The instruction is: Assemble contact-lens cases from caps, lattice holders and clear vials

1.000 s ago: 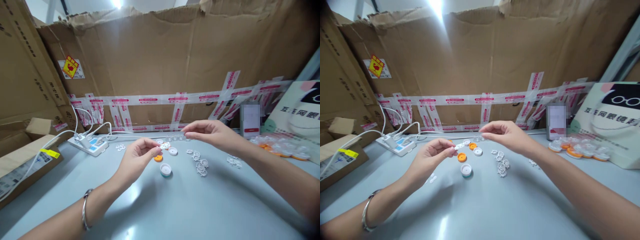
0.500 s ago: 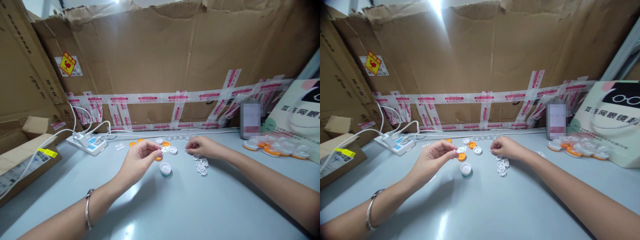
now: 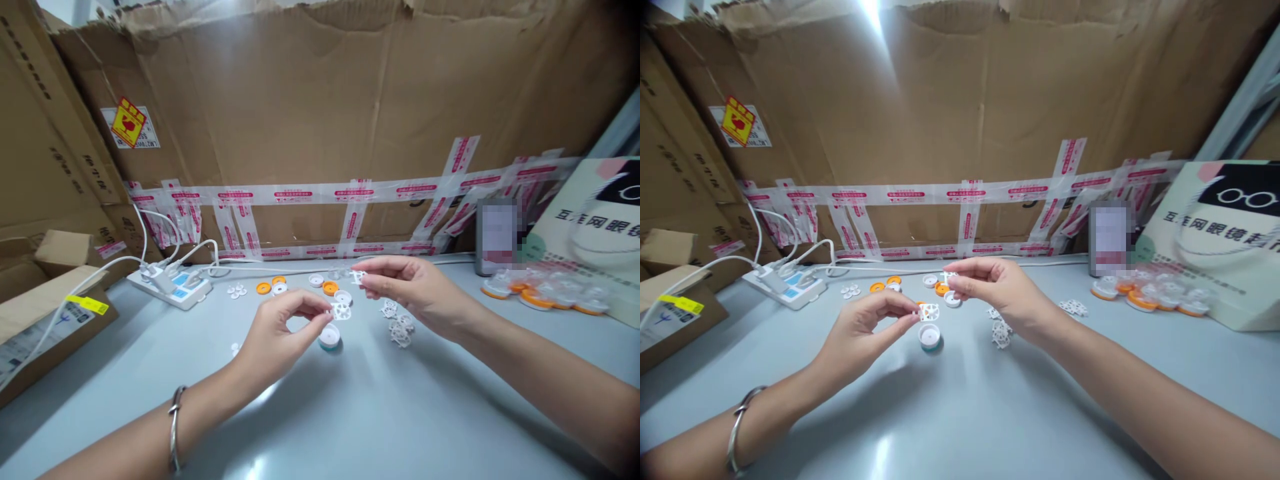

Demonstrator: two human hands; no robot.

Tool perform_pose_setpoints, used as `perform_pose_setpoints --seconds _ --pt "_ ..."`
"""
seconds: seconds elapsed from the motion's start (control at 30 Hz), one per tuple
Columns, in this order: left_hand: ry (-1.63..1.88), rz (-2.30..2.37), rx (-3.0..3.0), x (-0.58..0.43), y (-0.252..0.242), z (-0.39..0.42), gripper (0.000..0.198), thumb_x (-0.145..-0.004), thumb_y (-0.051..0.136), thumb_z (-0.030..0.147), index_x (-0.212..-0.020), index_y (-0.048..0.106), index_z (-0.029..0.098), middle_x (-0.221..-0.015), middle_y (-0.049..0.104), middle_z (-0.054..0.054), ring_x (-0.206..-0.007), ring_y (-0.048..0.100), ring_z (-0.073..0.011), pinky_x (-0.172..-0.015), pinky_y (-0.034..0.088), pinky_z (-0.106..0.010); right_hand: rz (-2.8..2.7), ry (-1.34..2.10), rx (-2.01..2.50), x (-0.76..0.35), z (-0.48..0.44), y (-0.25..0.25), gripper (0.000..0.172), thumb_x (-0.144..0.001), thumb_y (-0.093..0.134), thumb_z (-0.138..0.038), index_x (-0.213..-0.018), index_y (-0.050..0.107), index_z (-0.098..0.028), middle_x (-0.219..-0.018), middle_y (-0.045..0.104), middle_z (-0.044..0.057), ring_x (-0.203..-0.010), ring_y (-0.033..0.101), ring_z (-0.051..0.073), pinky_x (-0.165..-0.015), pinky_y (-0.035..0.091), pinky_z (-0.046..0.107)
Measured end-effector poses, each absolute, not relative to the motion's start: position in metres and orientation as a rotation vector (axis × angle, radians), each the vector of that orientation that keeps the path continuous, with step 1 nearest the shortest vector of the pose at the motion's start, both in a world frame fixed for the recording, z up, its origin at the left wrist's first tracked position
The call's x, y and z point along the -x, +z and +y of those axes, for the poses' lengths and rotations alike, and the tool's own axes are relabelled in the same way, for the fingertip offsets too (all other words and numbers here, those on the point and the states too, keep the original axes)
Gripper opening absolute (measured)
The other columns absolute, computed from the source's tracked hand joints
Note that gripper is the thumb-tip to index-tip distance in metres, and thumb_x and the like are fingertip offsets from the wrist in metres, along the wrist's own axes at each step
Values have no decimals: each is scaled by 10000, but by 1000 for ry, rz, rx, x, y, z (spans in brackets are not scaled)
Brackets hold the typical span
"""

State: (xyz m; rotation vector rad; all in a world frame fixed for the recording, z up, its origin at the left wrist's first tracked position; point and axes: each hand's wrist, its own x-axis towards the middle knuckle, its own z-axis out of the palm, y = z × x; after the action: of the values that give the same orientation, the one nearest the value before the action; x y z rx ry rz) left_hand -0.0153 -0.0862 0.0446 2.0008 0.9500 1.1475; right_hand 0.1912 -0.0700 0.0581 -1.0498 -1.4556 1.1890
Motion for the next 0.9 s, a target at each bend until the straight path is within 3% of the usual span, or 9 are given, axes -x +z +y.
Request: perform_pose_setpoints --seconds 0.13,0.27,0.37,0.63,0.9 --pt "1182 927 -2004 14 45 -88 42 -771 615 148 -788 650 160 -784 702 -38 -723 657 -145 -705 543 -263 -1445 1187 1051 -183 -80 56 324 -594 767 -369 -882 699 -239 -863 705 32 -740 624 156 -707 495 314" --pt "1212 928 -2017 14 44 -89 40 -768 616 140 -783 649 158 -756 698 -31 -702 655 -136 -692 544 -251 -1432 1171 1072 -173 -88 52 289 -597 754 -378 -842 706 -233 -813 702 29 -753 628 170 -700 499 322" --pt "1233 928 -2028 14 45 -89 39 -761 621 131 -771 651 154 -742 700 -31 -686 654 -135 -682 546 -249 -1454 1118 1070 -168 -92 51 271 -604 748 -379 -823 705 -226 -753 665 18 -721 606 159 -681 494 320" --pt "1303 890 -2067 14 46 -91 49 -759 624 120 -772 660 151 -745 709 -35 -674 658 -136 -668 546 -239 -1569 1062 893 -166 -90 44 174 -636 739 -335 -799 716 -277 -914 547 21 -828 554 154 -716 483 323" --pt "1366 894 -2089 14 44 -92 45 -753 639 118 -766 667 152 -739 713 -16 -677 657 -116 -674 545 -207 -1588 1067 887 -165 -90 45 156 -671 716 -320 -813 705 -254 -916 605 30 -868 577 169 -759 475 338"
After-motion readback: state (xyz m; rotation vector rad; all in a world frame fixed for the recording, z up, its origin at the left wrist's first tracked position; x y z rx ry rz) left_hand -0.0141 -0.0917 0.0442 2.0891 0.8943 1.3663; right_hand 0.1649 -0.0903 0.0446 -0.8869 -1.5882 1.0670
